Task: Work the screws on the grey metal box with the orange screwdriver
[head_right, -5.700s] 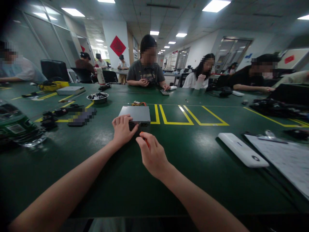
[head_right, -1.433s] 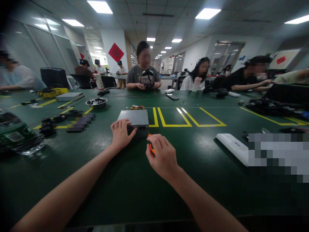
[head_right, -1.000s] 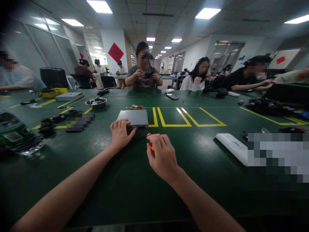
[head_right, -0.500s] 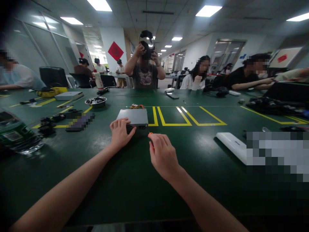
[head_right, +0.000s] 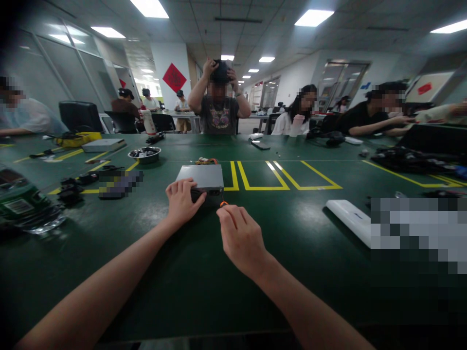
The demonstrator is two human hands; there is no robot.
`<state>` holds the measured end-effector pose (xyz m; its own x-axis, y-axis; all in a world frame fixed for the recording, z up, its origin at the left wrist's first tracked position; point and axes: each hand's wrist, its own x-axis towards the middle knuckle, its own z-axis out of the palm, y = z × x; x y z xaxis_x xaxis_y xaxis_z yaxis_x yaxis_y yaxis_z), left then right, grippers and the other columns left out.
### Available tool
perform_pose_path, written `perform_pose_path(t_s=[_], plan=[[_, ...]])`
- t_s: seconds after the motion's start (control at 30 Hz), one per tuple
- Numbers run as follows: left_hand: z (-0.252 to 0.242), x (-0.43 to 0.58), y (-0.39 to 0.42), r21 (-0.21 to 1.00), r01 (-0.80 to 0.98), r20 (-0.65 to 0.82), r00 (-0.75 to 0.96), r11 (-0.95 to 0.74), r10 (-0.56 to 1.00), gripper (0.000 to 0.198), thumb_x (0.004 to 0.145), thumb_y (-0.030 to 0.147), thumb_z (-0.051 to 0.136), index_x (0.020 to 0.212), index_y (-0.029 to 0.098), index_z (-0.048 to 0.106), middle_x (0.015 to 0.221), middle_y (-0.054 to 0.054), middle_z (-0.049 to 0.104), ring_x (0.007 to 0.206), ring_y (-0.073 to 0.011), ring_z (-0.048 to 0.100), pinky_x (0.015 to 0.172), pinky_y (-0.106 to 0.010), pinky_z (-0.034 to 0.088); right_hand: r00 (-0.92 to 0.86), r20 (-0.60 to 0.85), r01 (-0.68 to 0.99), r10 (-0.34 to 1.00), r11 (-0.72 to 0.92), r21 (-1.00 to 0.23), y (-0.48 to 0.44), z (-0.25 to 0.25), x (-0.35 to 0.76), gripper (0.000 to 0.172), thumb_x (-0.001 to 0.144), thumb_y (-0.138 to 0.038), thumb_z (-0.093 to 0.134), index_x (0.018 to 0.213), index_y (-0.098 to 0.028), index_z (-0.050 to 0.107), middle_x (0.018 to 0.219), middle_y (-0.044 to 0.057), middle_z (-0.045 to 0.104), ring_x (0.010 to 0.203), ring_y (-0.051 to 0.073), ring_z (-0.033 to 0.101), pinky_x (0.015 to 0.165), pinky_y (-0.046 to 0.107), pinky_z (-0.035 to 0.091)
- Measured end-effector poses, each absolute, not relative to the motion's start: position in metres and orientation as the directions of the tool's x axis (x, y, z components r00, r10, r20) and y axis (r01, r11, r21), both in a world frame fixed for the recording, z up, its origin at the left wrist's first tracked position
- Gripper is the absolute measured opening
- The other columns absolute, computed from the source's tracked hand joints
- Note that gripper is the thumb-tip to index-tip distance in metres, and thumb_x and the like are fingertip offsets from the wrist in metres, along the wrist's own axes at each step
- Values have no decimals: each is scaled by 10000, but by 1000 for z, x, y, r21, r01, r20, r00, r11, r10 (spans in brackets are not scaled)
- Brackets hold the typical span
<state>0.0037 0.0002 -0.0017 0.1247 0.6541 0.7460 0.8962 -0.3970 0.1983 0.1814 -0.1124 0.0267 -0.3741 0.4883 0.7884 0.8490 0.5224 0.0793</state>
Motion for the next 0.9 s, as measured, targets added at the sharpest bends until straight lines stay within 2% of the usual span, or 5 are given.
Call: perform_pose_path(t_s=[0.1, 0.23, 0.53, 0.73, 0.9], plan=[[-2, 4, 0, 202, 898, 747, 118, -391, 655, 333, 746, 412, 563, 990, 205, 473, 1147, -89, 528, 1082, -274, 419, 948, -450, 248, -371, 781, 842, 502, 537, 54, -113, 28, 181, 206, 803, -105, 460, 1003, -151, 486, 927, 78, 580, 847, 171, 542, 738, 313, 482], [-2, 5, 0, 199, 902, 746, 114, -383, 656, 332, 743, 408, 566, 988, 205, 471, 1148, -92, 528, 1087, -275, 417, 943, -449, 252, -266, 808, 878, 526, 478, -23, -111, 31, 186, 208, 833, -225, 480, 1021, -137, 488, 939, 102, 555, 816, 171, 554, 640, 283, 485], [1, 6, -1, 215, 898, 738, 108, -384, 666, 334, 737, 403, 569, 986, 202, 474, 1154, -89, 524, 1088, -271, 412, 945, -450, 244, -373, 773, 827, 514, 562, 25, -112, 27, 181, 221, 795, -112, 449, 1012, -146, 468, 891, 74, 582, 812, 173, 545, 700, 316, 479], [1, 6, -2, 224, 894, 728, 111, -387, 677, 340, 740, 403, 560, 1000, 202, 472, 1153, -93, 517, 1092, -275, 407, 949, -452, 244, -196, 803, 885, 563, 454, -102, -111, 31, 189, 277, 852, -235, 429, 1116, -152, 424, 951, 89, 537, 788, 156, 561, 587, 258, 487], [1, 6, -2, 222, 893, 736, 109, -390, 668, 335, 741, 409, 557, 994, 205, 476, 1148, -95, 519, 1079, -279, 415, 941, -454, 250, -294, 804, 858, 517, 514, -17, -111, 28, 185, 252, 808, -129, 454, 1058, -153, 435, 893, 74, 572, 792, 164, 554, 645, 282, 489]])
